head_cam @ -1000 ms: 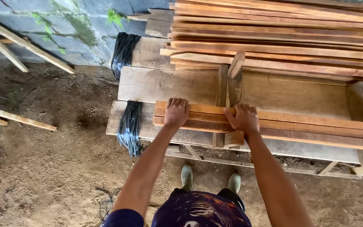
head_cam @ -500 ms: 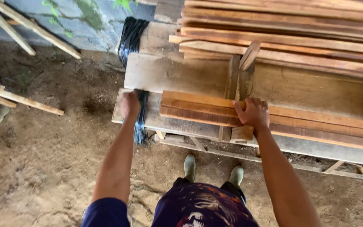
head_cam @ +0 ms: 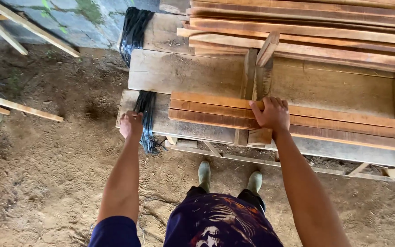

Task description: Bundling several long wooden slats together using plastic or wire ties.

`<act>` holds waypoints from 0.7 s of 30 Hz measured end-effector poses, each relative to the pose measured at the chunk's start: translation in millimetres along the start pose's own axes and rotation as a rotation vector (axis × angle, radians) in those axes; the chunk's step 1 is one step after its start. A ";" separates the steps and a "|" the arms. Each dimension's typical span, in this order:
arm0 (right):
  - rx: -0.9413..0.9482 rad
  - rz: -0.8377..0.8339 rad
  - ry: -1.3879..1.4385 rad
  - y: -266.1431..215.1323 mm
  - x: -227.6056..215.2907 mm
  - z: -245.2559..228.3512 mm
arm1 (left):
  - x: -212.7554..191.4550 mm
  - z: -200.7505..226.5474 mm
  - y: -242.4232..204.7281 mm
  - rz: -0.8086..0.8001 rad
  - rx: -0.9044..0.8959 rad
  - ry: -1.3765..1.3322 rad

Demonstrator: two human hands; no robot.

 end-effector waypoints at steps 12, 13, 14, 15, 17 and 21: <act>-0.005 -0.081 0.079 0.1 -1.3 4.3 | -197.2 161.4 -32.0 -0.008 0.685 -1.119; -0.002 -0.081 0.076 -1.2 1.5 4.0 | -205.6 173.6 -36.0 -0.012 0.688 -1.121; 0.001 -0.063 0.082 -2.6 3.5 3.9 | -214.6 186.4 -40.9 -0.036 0.771 -1.199; 0.002 -0.042 0.087 -2.3 5.0 4.8 | -224.0 200.4 -45.5 -0.058 0.858 -1.278; 0.005 -0.002 0.056 -6.0 17.3 9.6 | -237.3 228.5 -72.1 -0.079 0.867 -1.277; 0.134 -0.178 0.296 -3.4 -7.1 9.2 | -212.3 272.5 -105.3 -0.281 0.785 -1.354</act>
Point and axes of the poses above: each hand's wrist, its own y-axis towards the middle knuckle, its own x-axis out of the palm, z = x × y, the point moved 1 cm from there along y, towards the middle knuckle, and after that the axes turned 2 degrees about x, right-handed, at the moved point
